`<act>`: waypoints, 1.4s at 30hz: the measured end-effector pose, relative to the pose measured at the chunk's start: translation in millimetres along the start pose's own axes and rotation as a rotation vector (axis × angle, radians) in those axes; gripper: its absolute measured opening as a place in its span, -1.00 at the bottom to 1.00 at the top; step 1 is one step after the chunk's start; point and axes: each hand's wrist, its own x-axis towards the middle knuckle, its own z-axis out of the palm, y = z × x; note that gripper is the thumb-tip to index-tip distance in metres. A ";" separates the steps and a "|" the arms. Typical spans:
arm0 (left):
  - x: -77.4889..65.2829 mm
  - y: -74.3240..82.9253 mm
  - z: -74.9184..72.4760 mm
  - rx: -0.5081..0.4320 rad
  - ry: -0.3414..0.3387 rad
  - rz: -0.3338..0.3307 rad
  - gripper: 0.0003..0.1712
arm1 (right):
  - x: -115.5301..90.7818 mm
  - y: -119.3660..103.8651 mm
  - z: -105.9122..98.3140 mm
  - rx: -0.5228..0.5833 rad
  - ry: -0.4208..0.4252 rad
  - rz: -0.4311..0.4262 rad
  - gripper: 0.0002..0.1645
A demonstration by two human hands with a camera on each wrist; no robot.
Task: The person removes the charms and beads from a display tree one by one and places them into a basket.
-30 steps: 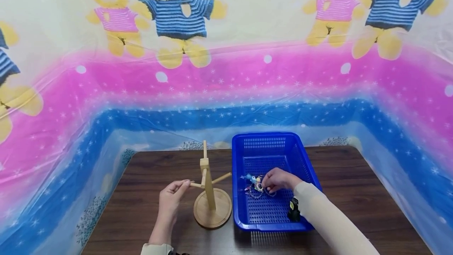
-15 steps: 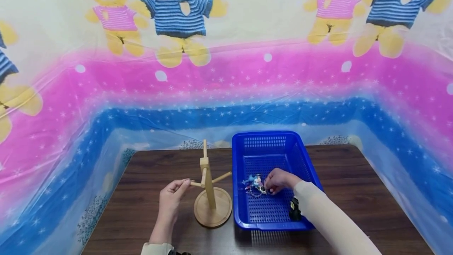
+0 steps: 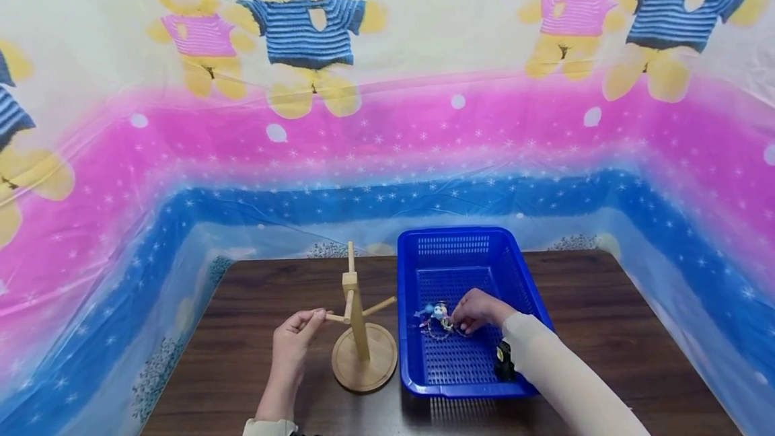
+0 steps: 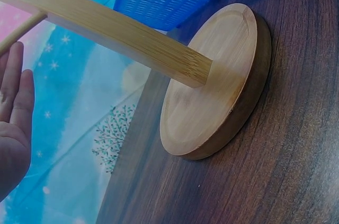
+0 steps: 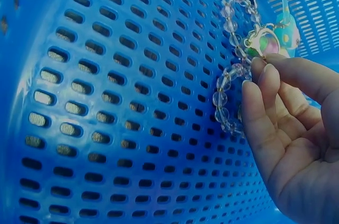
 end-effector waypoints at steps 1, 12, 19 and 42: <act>-0.1 -0.1 0.6 0.003 0.002 0.005 -0.66 | 0.9 0.8 0.5 0.002 -0.002 -0.001 -0.84; -0.6 0.6 1.6 -0.009 -0.004 -0.008 -0.67 | 2.9 -0.6 2.8 0.019 0.005 0.009 -0.85; 2.5 0.2 2.4 -0.020 -0.014 0.019 -0.68 | 1.5 -2.9 1.2 0.012 0.011 0.020 -0.83; 2.8 5.4 1.2 0.103 -0.013 -0.047 -0.80 | -31.0 -37.2 -44.3 -0.119 -0.055 -0.065 -0.71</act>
